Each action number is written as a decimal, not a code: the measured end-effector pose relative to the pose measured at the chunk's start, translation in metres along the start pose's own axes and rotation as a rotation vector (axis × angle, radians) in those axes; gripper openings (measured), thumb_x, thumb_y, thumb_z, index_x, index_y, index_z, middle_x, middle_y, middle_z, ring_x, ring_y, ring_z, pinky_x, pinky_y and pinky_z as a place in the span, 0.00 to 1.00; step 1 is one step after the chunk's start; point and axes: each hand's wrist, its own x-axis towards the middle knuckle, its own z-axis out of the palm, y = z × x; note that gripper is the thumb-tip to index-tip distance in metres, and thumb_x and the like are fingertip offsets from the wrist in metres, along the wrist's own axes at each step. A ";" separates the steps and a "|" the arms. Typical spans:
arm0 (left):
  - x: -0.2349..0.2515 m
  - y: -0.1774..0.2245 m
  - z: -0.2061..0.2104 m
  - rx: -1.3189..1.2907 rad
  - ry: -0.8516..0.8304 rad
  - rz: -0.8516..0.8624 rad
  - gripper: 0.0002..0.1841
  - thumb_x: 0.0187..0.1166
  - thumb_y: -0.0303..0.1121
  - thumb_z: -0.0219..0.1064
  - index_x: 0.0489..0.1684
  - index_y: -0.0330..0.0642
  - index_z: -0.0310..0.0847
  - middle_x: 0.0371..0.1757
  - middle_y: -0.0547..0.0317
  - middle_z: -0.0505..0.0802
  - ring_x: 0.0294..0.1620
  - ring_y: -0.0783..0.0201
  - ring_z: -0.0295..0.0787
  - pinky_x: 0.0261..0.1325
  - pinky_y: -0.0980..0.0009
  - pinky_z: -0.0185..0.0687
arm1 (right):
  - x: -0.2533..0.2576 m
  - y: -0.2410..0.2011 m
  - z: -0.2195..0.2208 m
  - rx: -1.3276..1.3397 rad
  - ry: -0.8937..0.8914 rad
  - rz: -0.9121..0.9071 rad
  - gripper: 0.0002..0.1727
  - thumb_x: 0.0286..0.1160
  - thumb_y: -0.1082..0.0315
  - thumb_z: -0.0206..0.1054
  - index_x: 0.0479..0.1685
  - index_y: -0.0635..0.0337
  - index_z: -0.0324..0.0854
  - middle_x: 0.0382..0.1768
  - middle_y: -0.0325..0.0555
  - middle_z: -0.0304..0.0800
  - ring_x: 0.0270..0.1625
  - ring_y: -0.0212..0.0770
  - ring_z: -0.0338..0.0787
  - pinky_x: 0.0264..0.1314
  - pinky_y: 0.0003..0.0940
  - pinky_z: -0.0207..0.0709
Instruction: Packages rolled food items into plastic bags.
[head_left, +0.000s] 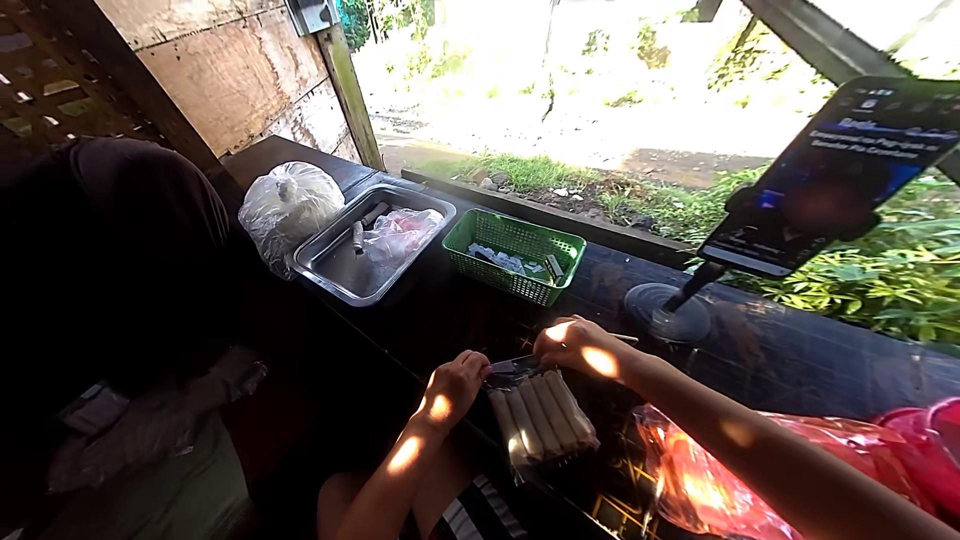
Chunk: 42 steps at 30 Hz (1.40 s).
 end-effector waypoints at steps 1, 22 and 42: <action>0.000 0.000 -0.001 -0.010 -0.010 -0.006 0.09 0.82 0.26 0.65 0.41 0.27 0.88 0.41 0.40 0.94 0.39 0.49 0.96 0.44 0.59 0.91 | 0.002 -0.002 -0.002 0.018 -0.022 0.037 0.09 0.75 0.72 0.72 0.48 0.66 0.92 0.46 0.59 0.94 0.59 0.59 0.87 0.72 0.57 0.69; -0.013 -0.027 -0.004 0.343 0.056 0.510 0.11 0.78 0.21 0.61 0.46 0.36 0.91 0.42 0.48 0.96 0.34 0.55 0.94 0.34 0.67 0.88 | -0.015 0.011 0.027 -0.491 0.230 -0.543 0.22 0.70 0.84 0.65 0.58 0.54 0.91 0.28 0.53 0.85 0.36 0.57 0.86 0.43 0.49 0.80; 0.045 0.018 -0.044 -0.063 -0.722 -0.575 0.23 0.87 0.48 0.64 0.62 0.34 0.84 0.63 0.41 0.89 0.68 0.49 0.84 0.75 0.49 0.71 | -0.019 0.010 0.038 -0.631 0.359 -0.563 0.21 0.70 0.85 0.64 0.55 0.53 0.92 0.26 0.50 0.83 0.36 0.54 0.86 0.40 0.45 0.79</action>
